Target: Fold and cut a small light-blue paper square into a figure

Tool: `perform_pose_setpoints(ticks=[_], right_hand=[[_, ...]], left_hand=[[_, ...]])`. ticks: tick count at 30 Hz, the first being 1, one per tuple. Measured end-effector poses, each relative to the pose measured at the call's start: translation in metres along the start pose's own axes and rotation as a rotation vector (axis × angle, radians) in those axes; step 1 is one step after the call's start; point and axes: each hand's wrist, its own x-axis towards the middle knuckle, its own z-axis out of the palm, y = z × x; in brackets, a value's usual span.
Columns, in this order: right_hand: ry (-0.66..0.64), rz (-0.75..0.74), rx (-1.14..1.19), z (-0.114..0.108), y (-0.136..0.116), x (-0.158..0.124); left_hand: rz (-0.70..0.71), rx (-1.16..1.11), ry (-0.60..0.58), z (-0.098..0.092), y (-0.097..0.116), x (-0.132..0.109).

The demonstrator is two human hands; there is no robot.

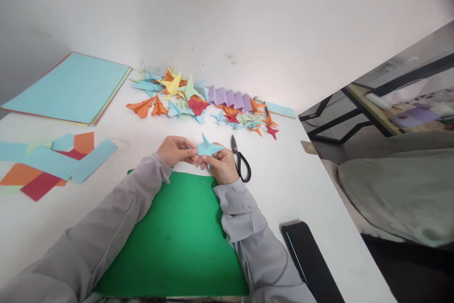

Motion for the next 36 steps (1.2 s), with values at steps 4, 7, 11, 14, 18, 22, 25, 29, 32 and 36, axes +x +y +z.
perform_pose_setpoints(ticks=[4,7,11,14,18,22,25,29,32,36], right_hand=[[0.015,-0.001,0.022,0.0011,-0.0006,-0.0003],[0.016,-0.005,0.02,0.0017,-0.0008,-0.0005],[0.029,0.005,0.041,0.0032,-0.0026,-0.0005],[0.038,0.011,0.06,0.004,-0.0039,-0.0002],[0.052,0.017,0.076,0.0039,-0.0042,0.0005],[0.046,0.02,0.071,0.0037,-0.0032,0.0006],[0.016,0.046,0.05,0.0042,-0.003,0.0003],[-0.02,0.055,0.092,0.0061,-0.0046,0.0001],[-0.017,0.061,0.123,0.0072,-0.0053,-0.0002],[-0.037,0.05,0.016,0.0068,-0.0036,-0.0016]], left_hand=[[-0.022,-0.024,0.031,-0.0002,-0.0005,0.0003],[-0.042,-0.027,0.028,-0.0005,0.0001,0.0011],[-0.105,-0.058,-0.01,-0.0019,0.0007,0.0027],[-0.157,-0.096,-0.019,-0.0038,0.0013,0.0031],[-0.174,-0.111,-0.03,-0.0048,0.0029,0.0013],[-0.111,-0.091,-0.049,-0.0028,0.0017,-0.0004],[-0.079,-0.049,-0.033,-0.0012,-0.0015,0.0003],[-0.047,-0.043,-0.022,-0.0015,-0.0037,0.0025],[-0.035,-0.051,-0.014,-0.0023,-0.0028,0.0037],[-0.019,-0.065,-0.009,-0.0026,-0.0016,0.004]])
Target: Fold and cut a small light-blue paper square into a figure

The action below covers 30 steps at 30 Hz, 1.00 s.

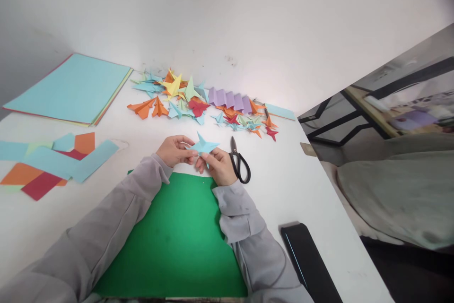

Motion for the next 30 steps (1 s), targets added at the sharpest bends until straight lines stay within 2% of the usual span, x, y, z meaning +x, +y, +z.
perform_pose_setpoints(ticks=[4,12,20,24,30], right_hand=[[0.011,0.024,-0.063,-0.0011,0.0017,-0.0012],[-0.054,0.075,0.045,-0.0006,0.0003,-0.0019],[-0.093,0.138,0.129,-0.0006,-0.0028,-0.0028],[-0.081,0.11,0.109,-0.001,0.0006,-0.0017],[-0.007,0.021,-0.047,0.0015,0.0039,0.0]], left_hand=[[0.002,0.0,0.005,-0.0003,-0.0001,-0.0002],[-0.116,-0.136,-0.048,-0.0021,0.003,-0.0019],[-0.157,-0.185,-0.032,-0.0052,0.0029,-0.0002],[-0.123,-0.17,-0.012,-0.0047,0.0031,0.0],[-0.086,-0.112,-0.001,-0.0018,-0.0012,-0.0001]])
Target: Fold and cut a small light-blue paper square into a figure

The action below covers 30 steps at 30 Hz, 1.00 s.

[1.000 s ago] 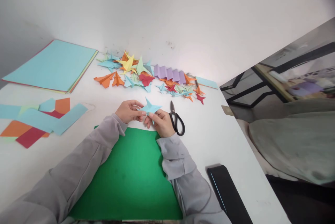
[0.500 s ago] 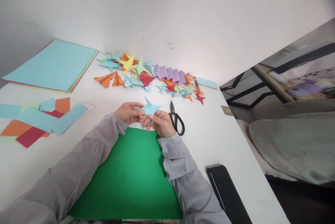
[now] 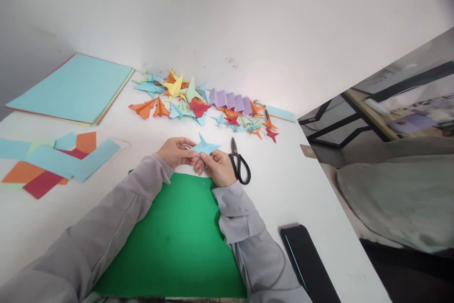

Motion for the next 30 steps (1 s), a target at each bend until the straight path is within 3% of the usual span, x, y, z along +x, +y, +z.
perform_pose_setpoints(ticks=[6,17,30], right_hand=[[0.0,0.039,-0.072,0.001,-0.004,-0.001],[-0.027,0.09,-0.005,-0.001,-0.001,-0.001],[0.051,0.063,0.148,-0.001,-0.003,0.002]], left_hand=[[0.032,0.071,0.004,0.0,-0.005,0.002],[-0.131,-0.017,-0.129,-0.001,0.001,-0.001],[-0.135,-0.103,-0.057,-0.003,0.005,-0.003]])
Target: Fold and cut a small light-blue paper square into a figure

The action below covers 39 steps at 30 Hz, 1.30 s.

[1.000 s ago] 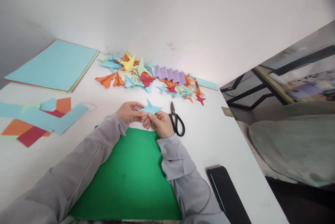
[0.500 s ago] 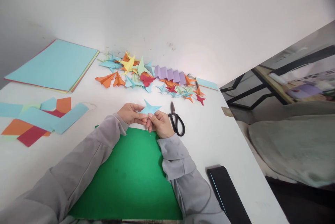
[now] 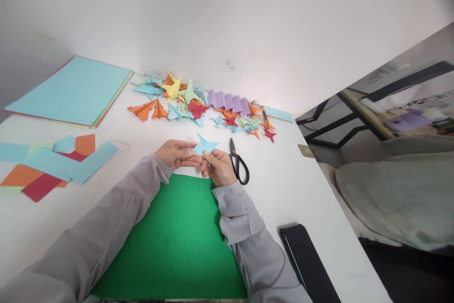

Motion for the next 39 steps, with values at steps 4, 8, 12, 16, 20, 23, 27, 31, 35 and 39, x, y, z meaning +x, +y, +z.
perform_pose_setpoints(ticks=[4,8,12,16,20,23,27,31,35,39], right_hand=[[0.057,-0.02,0.029,0.002,-0.002,0.0],[0.088,-0.064,0.003,0.001,0.0,0.001],[0.086,-0.066,-0.052,0.0,0.003,0.002],[0.083,-0.036,0.006,0.0,0.0,0.002],[0.073,-0.024,0.059,-0.002,-0.005,0.0],[0.016,0.009,0.039,-0.004,-0.007,-0.002],[-0.048,0.047,-0.105,-0.003,-0.006,-0.004],[0.024,0.006,-0.117,0.0,-0.002,-0.002],[0.119,-0.066,-0.049,0.0,0.002,0.002],[0.132,-0.096,-0.064,-0.001,0.004,0.003]], left_hand=[[0.028,0.007,0.022,0.002,0.0,0.0],[0.056,0.031,0.077,0.004,0.0,0.0],[0.043,0.047,0.05,0.004,-0.001,0.001],[0.024,0.037,-0.03,0.001,-0.001,0.001],[0.029,0.066,-0.105,-0.001,0.0,0.001],[0.095,0.086,-0.09,0.001,0.0,0.001],[0.155,0.161,-0.101,0.003,-0.003,0.003],[0.212,0.16,-0.009,0.0,-0.005,0.006],[0.188,0.24,0.005,0.0,-0.004,0.004],[0.171,0.367,-0.05,0.005,-0.005,0.0]])
